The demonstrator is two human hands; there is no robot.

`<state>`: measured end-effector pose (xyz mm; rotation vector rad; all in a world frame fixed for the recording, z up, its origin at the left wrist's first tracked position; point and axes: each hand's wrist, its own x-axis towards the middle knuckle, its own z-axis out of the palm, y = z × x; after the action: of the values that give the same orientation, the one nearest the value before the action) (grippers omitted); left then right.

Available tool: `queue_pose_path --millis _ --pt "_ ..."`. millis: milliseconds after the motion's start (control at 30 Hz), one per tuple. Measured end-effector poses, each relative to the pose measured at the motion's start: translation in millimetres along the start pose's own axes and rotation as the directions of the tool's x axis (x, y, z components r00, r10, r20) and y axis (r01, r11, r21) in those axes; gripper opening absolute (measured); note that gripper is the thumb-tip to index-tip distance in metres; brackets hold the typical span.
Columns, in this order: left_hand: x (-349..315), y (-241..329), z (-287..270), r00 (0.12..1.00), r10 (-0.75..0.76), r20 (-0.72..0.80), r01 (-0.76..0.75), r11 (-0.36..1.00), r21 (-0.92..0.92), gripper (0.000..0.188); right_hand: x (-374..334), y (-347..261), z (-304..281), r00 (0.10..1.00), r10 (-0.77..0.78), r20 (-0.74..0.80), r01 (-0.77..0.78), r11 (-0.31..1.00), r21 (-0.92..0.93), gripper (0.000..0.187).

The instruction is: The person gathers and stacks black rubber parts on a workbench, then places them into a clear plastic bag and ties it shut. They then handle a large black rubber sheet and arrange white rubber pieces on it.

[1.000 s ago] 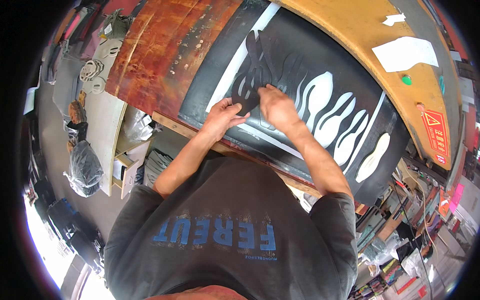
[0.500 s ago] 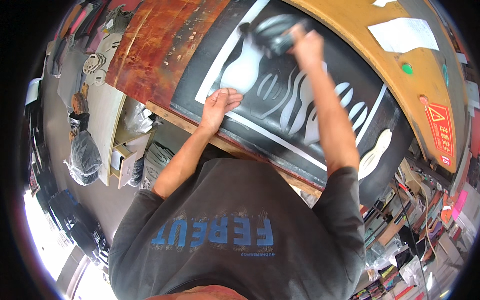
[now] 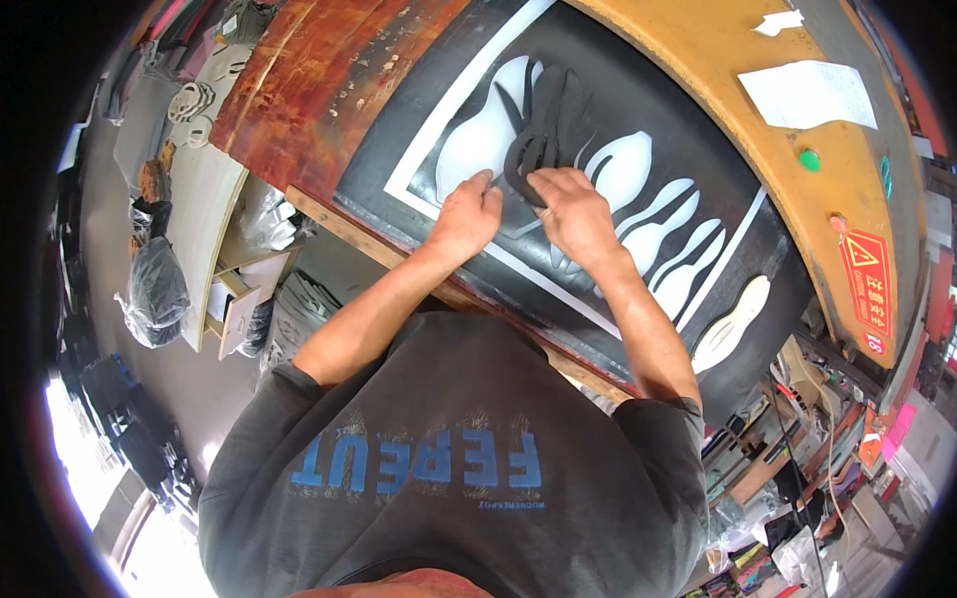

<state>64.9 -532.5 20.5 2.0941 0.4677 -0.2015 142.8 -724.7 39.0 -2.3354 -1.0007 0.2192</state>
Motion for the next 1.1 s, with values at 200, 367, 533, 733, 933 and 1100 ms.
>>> queue_pose_path --millis 200,367,533,733,933,1100 --pt "9 -3 10 0.952 -0.238 0.191 0.301 0.626 -0.720 0.051 6 30 -37 0.916 0.277 -0.290 -0.172 0.925 0.340 0.036" --pt "1 -2 16 0.999 0.032 0.028 -0.028 0.993 -0.115 0.051 -3 31 -60 0.972 0.087 -0.218 -0.058 0.989 0.136 0.033" --pt "-3 -1 19 1.000 -0.023 -0.011 0.023 1.000 0.007 0.053 -15 17 -25 0.982 -0.174 -0.077 0.160 0.974 -0.160 0.052" --pt "25 8 1 0.861 -0.413 0.297 0.509 0.702 -0.498 0.034 -40 25 25 0.989 -0.122 -0.086 0.116 0.991 -0.069 0.045" --pt "44 12 -6 0.774 -0.347 0.530 0.589 0.701 -0.401 0.028 -55 16 23 0.978 -0.039 0.207 0.092 0.962 -0.256 0.103" --pt "44 -5 4 0.754 -0.251 0.608 0.630 0.539 -0.559 0.021 -59 0 56 0.989 -0.031 -0.144 0.001 0.978 -0.207 0.083"
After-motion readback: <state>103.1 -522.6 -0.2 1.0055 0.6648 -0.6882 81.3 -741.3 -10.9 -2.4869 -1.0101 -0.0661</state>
